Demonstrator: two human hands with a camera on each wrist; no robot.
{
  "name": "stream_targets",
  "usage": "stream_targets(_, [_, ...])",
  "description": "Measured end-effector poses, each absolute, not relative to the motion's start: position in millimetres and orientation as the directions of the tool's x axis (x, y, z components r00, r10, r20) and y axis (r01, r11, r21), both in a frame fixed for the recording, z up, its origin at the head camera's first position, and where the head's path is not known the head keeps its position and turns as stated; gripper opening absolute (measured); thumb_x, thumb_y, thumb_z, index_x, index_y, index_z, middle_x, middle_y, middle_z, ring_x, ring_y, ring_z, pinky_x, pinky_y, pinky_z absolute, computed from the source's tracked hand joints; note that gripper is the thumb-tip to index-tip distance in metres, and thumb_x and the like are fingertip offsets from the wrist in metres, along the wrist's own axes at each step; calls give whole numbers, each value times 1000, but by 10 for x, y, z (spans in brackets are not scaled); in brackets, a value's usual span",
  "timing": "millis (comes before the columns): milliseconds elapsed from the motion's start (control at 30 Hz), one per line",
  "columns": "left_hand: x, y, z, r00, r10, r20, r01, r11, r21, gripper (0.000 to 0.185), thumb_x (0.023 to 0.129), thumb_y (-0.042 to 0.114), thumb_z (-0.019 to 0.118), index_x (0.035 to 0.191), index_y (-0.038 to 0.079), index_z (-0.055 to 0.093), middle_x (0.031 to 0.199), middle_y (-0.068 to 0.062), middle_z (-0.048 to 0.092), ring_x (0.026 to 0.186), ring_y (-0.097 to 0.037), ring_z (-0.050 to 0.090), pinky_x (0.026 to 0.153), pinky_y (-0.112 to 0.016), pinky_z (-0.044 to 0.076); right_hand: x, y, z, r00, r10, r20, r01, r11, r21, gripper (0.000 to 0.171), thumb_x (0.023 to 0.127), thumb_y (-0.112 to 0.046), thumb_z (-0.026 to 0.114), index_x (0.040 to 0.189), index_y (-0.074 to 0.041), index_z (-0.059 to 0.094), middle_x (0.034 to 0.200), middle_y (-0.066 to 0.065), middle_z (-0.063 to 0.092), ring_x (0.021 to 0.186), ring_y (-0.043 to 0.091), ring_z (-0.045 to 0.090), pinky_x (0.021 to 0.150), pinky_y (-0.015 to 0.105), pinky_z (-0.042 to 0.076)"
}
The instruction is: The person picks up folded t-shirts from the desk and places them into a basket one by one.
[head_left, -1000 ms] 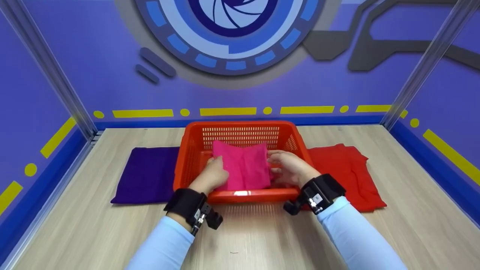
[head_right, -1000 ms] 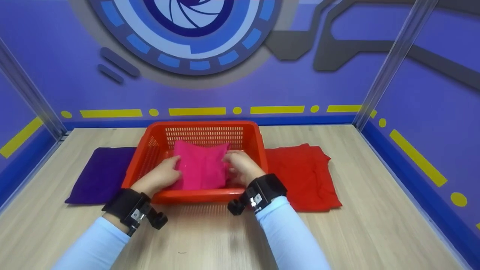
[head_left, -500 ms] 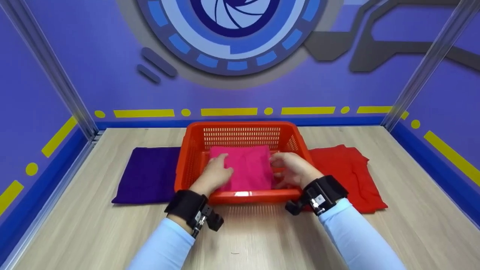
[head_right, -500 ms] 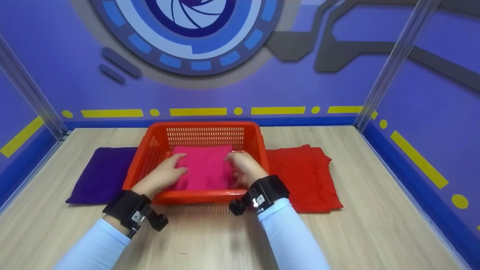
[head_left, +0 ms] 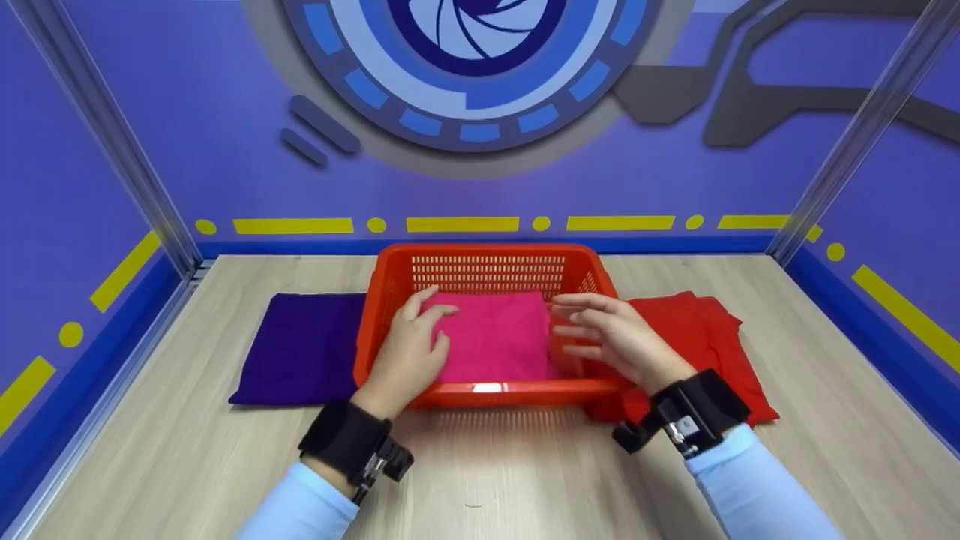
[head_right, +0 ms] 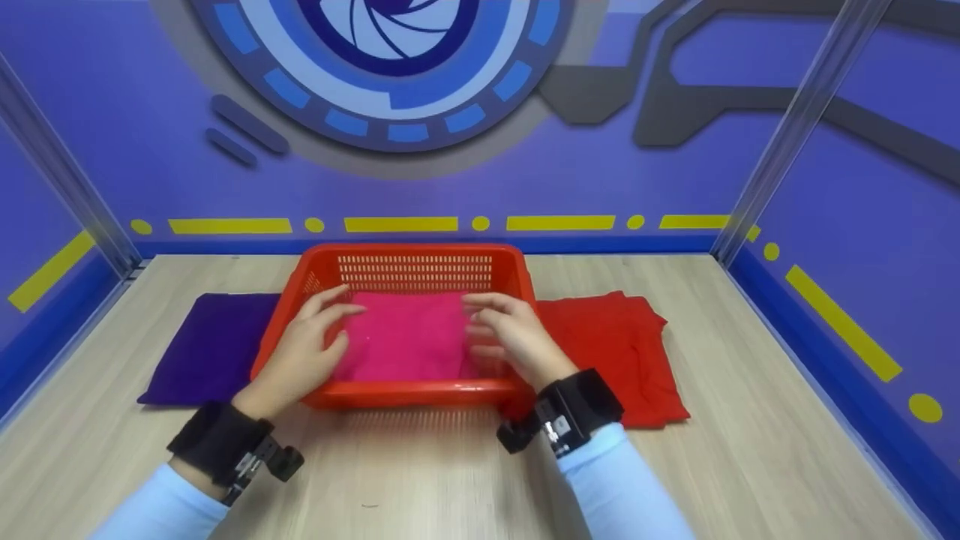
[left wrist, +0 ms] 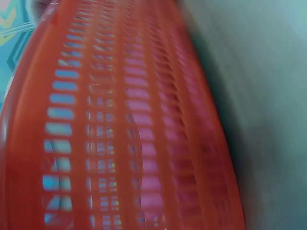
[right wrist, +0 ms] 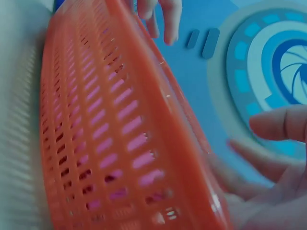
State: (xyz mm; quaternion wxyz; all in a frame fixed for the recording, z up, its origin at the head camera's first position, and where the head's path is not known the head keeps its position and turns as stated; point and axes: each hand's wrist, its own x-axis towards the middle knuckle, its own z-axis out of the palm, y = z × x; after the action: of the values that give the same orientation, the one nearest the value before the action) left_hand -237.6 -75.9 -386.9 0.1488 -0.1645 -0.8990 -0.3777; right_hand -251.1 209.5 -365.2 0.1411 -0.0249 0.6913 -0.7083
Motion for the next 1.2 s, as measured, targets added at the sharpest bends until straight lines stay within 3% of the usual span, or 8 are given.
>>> stream_targets(167, [-2321,-982,-3909,-807,211,551,515,708,484,29,86,0,55,111,7,67,138,-9,46,130,-30,37,105,-43,34,-2462,2285,-3660,-979,-146,141,-170,212,-962,33,95,-4,48,126,-5,58,127,10,56,119,25,50,93,26,46])
stream_targets(267, [-2318,-1138,-3955,-772,180,610,522,727,446,29,85,-1,56,111,5,67,135,-11,49,130,-33,37,106,-45,32,-2498,2377,-3721,-975,-70,212,-224,326,-918,33,93,-1,48,123,-6,61,132,9,53,122,21,46,88,19,46])
stream_targets(433, [-2333,-1356,-4047,-794,89,601,474,710,521,31,88,3,56,117,4,64,134,-16,48,127,-35,39,106,-48,30,-2526,2462,-3852,-990,13,137,-125,332,-935,43,93,1,43,135,-8,50,143,9,41,128,23,39,88,21,45])
stream_targets(633, [-2370,-1583,-4087,-852,21,523,386,699,602,39,91,9,55,130,8,55,137,-17,44,124,-37,39,103,-52,31,-2550,2484,-3957,-998,57,18,-3,265,-964,55,95,-6,44,148,-9,27,147,13,33,126,27,41,99,37,41])
stream_targets(867, [-2513,-1772,-4174,-908,-24,419,283,702,653,47,95,15,54,139,7,43,142,-23,34,128,-44,32,103,-59,27,-2553,2487,-3989,-989,53,-141,148,156,-977,57,97,-16,48,148,-7,24,137,17,42,113,26,50,91,36,48])
stream_targets(1200, [-2506,-1916,-4408,-993,19,113,72,870,488,61,96,28,51,149,18,24,152,-23,13,135,-52,3,95,-77,7,-2550,2482,-4001,-989,2,-149,148,122,-981,55,98,-19,47,147,-9,25,132,18,46,110,28,53,87,35,50])
